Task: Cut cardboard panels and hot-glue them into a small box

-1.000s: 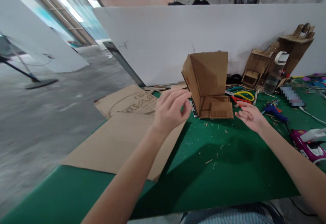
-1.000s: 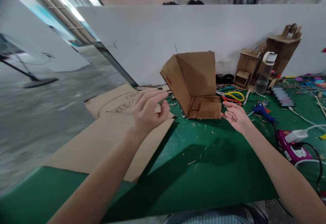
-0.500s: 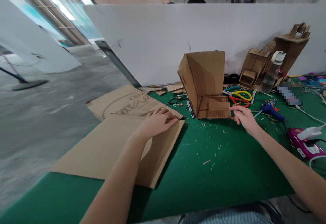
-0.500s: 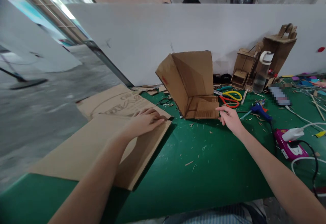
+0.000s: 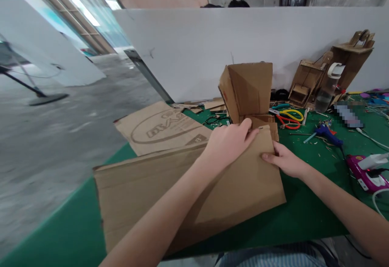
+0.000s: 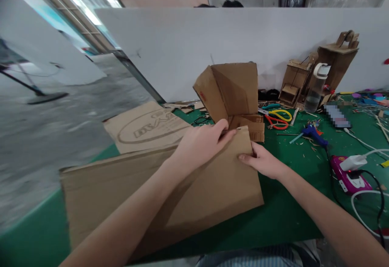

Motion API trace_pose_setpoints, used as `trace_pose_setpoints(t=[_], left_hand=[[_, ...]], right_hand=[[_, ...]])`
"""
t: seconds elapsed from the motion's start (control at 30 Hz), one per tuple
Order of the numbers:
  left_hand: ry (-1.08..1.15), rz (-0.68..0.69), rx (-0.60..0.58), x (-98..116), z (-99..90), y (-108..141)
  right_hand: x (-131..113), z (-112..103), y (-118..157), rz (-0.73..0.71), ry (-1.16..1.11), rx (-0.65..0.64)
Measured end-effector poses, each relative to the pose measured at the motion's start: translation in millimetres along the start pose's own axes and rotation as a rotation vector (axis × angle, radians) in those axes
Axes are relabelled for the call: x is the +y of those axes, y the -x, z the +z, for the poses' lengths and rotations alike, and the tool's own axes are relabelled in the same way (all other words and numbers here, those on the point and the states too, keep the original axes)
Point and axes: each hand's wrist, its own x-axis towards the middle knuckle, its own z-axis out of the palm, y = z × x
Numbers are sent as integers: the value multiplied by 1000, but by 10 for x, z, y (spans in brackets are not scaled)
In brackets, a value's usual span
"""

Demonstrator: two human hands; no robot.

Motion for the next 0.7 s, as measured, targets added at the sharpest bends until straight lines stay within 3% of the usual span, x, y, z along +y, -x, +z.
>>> trace_pose_setpoints(t=[0.1, 0.2, 0.3, 0.4, 0.5, 0.6, 0.7], left_hand=[[53, -2, -6, -20, 24, -96], [112, -28, -80, -240, 129, -89], [211, 38, -219, -455, 357, 3], [309, 137, -268, -510, 634, 102], [341, 243, -264, -449, 850, 120], [217, 347, -218, -396, 969, 26], [41, 379, -129, -352, 998, -98]], right_hand=[[-56, -110, 0, 36, -78, 115], [-128, -287, 79, 139, -102, 247], [-135, -397, 272, 224, -59, 388], [-52, -445, 480, 262, 45, 488], [50, -524, 569, 192, 298, 535], [71, -650, 480, 55, 657, 608], [2, -743, 217, -175, 1005, 503]])
